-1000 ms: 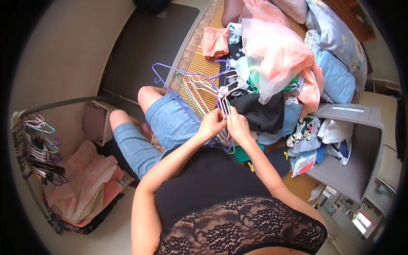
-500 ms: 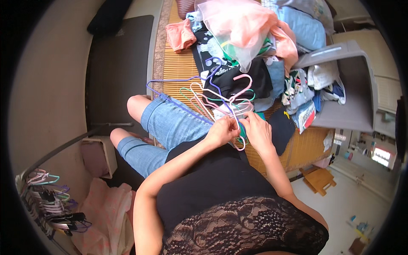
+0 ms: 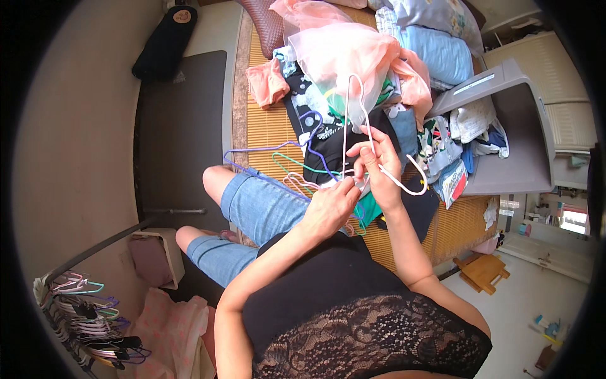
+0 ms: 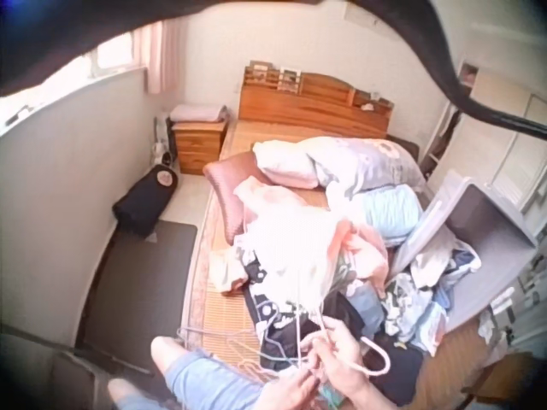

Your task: The person sits on a mat and hangs various clothing items on a clothes rack. They place a beige garment, a white patterned garment, a pink garment, a black t-shirt, and a peach garment onto hangers and hang them on the rack.

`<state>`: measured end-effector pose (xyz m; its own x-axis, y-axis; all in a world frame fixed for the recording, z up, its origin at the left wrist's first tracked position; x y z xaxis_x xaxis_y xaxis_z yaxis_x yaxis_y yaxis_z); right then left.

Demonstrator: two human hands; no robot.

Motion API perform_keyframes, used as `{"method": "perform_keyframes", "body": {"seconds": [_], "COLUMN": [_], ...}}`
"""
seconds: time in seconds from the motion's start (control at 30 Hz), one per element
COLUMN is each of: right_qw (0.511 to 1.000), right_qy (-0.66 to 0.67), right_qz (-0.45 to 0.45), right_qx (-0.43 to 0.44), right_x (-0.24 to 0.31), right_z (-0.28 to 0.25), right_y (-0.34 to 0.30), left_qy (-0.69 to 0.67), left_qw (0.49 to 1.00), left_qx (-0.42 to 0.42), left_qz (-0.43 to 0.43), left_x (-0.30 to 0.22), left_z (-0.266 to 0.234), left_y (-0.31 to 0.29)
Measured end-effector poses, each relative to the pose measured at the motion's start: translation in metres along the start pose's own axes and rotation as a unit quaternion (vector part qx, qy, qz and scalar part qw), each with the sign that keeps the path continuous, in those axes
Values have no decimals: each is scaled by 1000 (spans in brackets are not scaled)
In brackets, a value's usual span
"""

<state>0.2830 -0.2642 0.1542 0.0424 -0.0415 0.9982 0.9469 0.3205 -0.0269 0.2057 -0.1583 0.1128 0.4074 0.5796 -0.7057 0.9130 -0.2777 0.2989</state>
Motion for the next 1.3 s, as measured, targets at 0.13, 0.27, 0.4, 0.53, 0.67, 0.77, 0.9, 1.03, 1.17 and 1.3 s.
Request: {"method": "perform_keyframes", "body": {"seconds": [0.13,0.27,0.4,0.53,0.67,0.77,0.9,1.03,1.17,1.3], "right_qw": [997,919,905,832,859,925,991,969,967,982], "right_qy": [-45,-370,-420,-534,-490,-378,-52,197,219,-153], "right_qz": [48,-117,-62,-66,-95,28,119,146,-3,-19], "right_qx": [38,-73,27,133,114,-21,26,33,-131,-107], "right_x": [1,34,19,-20,-12,0,-7,-17,-42,-27], "right_z": [-31,-58,-80,-90,-104,-126,-138,-94,-55,23], "right_y": [24,49,40,30,42,55,65,92,152,153], "left_qy": [-30,-33,48,37,73,-72,-201,-257,-179,-53], "left_qw": [999,998,987,969,980,986,968,961,968,959], "left_qx": [19,-56,-145,-241,-141,-93,-13,43,2,-147], "left_qz": [-13,-1,-54,-31,-123,-115,-152,-90,-175,-235], "left_x": [10,37,65,83,119,123,56,34,34,47], "left_z": [-12,-30,-53,-37,-7,-18,-88,-134,-154,-166], "left_y": [25,70,138,201,211,198,127,40,-7,-34]}}
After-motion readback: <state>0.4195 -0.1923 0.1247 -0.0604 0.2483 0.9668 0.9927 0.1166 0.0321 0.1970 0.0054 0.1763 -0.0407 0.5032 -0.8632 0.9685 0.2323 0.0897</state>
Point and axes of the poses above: each hand's wrist, its own y-axis towards the middle knuckle, its own z-axis out of the palm, x = y × z, the point moved 2 cm from there along y, towards the middle knuckle, and after that the axes turned 1 degree about -y, right-handed, at the moved point
